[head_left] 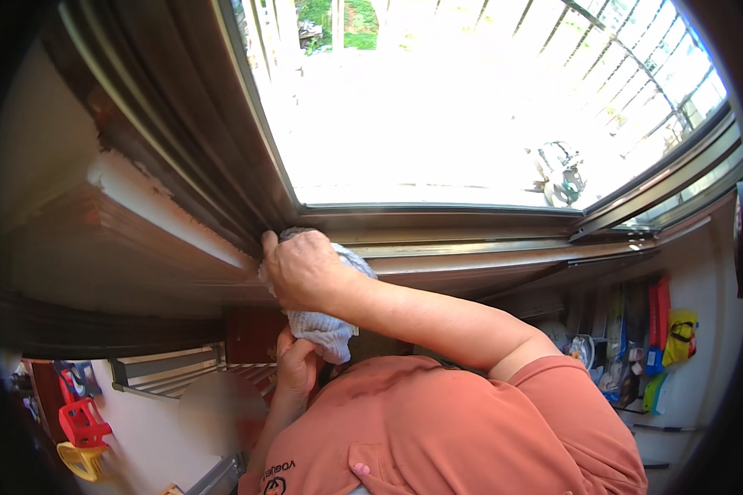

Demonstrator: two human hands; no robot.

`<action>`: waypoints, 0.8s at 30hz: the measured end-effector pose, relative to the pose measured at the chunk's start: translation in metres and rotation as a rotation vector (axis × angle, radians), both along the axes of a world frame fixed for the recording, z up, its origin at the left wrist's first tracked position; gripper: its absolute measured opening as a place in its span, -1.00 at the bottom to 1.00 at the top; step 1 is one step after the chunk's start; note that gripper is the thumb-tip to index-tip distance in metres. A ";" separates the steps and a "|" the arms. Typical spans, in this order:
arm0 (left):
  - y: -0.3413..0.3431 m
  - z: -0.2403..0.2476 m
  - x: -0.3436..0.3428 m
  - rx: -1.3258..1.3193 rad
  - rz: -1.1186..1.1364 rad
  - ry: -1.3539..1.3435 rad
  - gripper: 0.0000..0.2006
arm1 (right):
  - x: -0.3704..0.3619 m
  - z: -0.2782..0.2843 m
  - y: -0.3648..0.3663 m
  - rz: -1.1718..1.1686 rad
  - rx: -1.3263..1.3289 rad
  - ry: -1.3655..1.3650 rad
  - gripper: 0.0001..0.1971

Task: The recorder cleans a window, window frame, and balcony railing using a wet cloth.

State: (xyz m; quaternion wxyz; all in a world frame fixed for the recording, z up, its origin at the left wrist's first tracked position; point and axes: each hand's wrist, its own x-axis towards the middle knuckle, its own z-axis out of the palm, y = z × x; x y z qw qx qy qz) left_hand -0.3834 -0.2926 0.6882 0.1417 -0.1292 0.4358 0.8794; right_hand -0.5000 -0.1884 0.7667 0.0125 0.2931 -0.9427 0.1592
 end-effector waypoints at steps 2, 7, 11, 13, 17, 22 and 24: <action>0.006 0.005 -0.003 -0.018 0.023 -0.015 -0.61 | -0.001 -0.001 0.001 -0.002 0.019 0.105 -0.68; 0.002 -0.017 -0.002 -0.060 -0.079 0.015 -0.53 | -0.005 0.001 0.004 0.000 0.060 0.045 -0.70; 0.012 -0.013 -0.005 -0.111 -0.082 0.036 -0.53 | -0.004 0.006 0.012 -0.005 0.130 0.047 -0.72; 0.024 -0.004 -0.008 -0.096 -0.101 0.044 -0.60 | -0.004 0.012 0.024 -0.046 0.101 -0.020 -0.73; 0.046 0.008 -0.006 -0.058 -0.301 0.008 -0.68 | 0.004 0.009 0.056 -0.133 0.077 -0.107 -0.75; 0.084 -0.003 -0.006 -0.080 -0.540 0.045 -0.70 | 0.025 0.020 0.116 -0.240 0.084 -0.191 -0.72; 0.106 -0.005 -0.008 -0.076 -0.622 0.080 -0.71 | 0.037 0.021 0.147 -0.324 0.129 -0.165 -0.72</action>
